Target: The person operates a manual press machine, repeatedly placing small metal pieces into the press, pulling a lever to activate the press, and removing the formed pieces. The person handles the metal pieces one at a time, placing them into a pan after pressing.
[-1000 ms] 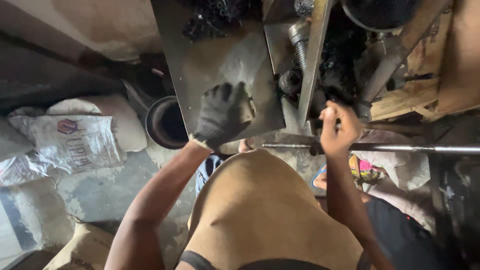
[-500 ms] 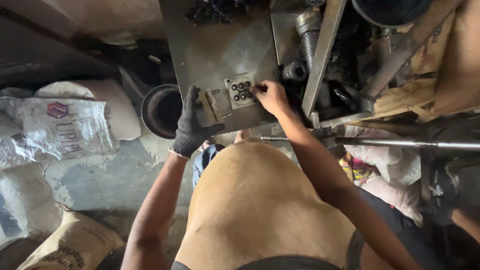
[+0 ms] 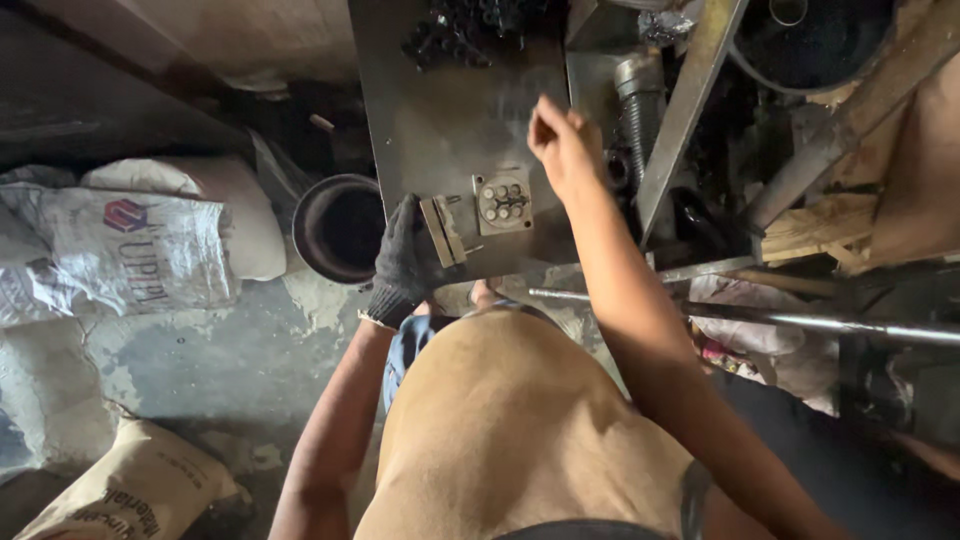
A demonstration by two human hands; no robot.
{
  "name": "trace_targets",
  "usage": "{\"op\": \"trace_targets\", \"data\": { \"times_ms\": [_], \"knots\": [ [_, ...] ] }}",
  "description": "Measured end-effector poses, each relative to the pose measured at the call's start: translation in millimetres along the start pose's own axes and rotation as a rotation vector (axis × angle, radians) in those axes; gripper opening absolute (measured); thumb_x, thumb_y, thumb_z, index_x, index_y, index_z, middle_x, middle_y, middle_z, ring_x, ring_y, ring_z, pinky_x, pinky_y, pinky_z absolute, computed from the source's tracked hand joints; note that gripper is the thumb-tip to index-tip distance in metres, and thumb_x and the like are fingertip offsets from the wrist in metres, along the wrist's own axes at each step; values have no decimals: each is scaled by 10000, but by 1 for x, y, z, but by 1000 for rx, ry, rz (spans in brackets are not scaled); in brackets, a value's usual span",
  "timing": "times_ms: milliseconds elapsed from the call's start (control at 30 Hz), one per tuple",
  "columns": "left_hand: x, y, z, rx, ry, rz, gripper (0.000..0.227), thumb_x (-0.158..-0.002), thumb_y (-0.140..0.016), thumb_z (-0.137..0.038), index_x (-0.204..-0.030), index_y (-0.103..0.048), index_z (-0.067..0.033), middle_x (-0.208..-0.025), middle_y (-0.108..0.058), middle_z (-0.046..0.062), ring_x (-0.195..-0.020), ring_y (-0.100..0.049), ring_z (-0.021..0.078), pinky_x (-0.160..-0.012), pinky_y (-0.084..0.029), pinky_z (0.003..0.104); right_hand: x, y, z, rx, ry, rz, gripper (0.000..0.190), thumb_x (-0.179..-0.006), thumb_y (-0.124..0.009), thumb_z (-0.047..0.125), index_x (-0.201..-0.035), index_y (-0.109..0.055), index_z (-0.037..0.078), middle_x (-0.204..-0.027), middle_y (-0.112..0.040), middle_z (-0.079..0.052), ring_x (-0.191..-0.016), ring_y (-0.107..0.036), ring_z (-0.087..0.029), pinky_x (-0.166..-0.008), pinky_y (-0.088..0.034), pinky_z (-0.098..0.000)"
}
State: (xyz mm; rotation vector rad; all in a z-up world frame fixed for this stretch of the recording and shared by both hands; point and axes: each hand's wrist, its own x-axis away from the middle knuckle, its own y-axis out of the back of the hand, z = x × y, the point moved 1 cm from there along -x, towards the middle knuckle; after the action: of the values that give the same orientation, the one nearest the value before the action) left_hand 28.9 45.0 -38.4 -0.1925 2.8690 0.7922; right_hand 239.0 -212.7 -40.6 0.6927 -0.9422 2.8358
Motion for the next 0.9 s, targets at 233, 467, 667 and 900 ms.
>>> {"op": "trace_targets", "data": {
  "times_ms": [233, 467, 667, 900],
  "knots": [
    [-8, 1, -6, -59, -129, 12, 1134, -604, -998, -407, -1477, -396, -4, -1394, -559, 197, -1296, -557, 373, -1115, -490, 425, 7, -27, 4, 484, 134, 151, 514, -945, -667, 87, -1431, -511, 146, -1363, -606, -85, -1176, -642, -236, -939, -576, -373],
    [-16, 10, -13, 0, -171, 0, 1161, -573, -969, -453, -1428, -402, 91, -1312, -572, 231, -1241, -546, 427, -1074, -471, 473, 119, -7, -1, 1615, 638, 462, 724, -755, -786, 50, -1431, -532, 98, -1493, -479, -164, -1358, -479, -390, -1070, -456, -450],
    [-8, 19, -33, -35, 53, 43, 1105, -595, -950, -433, -1451, -428, 29, -1383, -555, 270, -1276, -552, 441, -1043, -496, 467, 117, -30, 12, 2108, 548, 678, 948, -680, -667, -100, -1555, -405, 151, -1565, -383, -160, -1358, -450, -412, -1101, -421, -488],
    [-6, 27, -55, -7, 331, 159, 1073, -660, -895, -385, -1534, -376, -42, -1314, -659, 202, -965, -748, 333, -802, -590, 432, 132, -63, 27, 2194, 273, 691, 956, -652, -793, 112, -1509, -394, 258, -1513, -334, -179, -1083, -604, -456, -952, -487, -506]
  ]
}}
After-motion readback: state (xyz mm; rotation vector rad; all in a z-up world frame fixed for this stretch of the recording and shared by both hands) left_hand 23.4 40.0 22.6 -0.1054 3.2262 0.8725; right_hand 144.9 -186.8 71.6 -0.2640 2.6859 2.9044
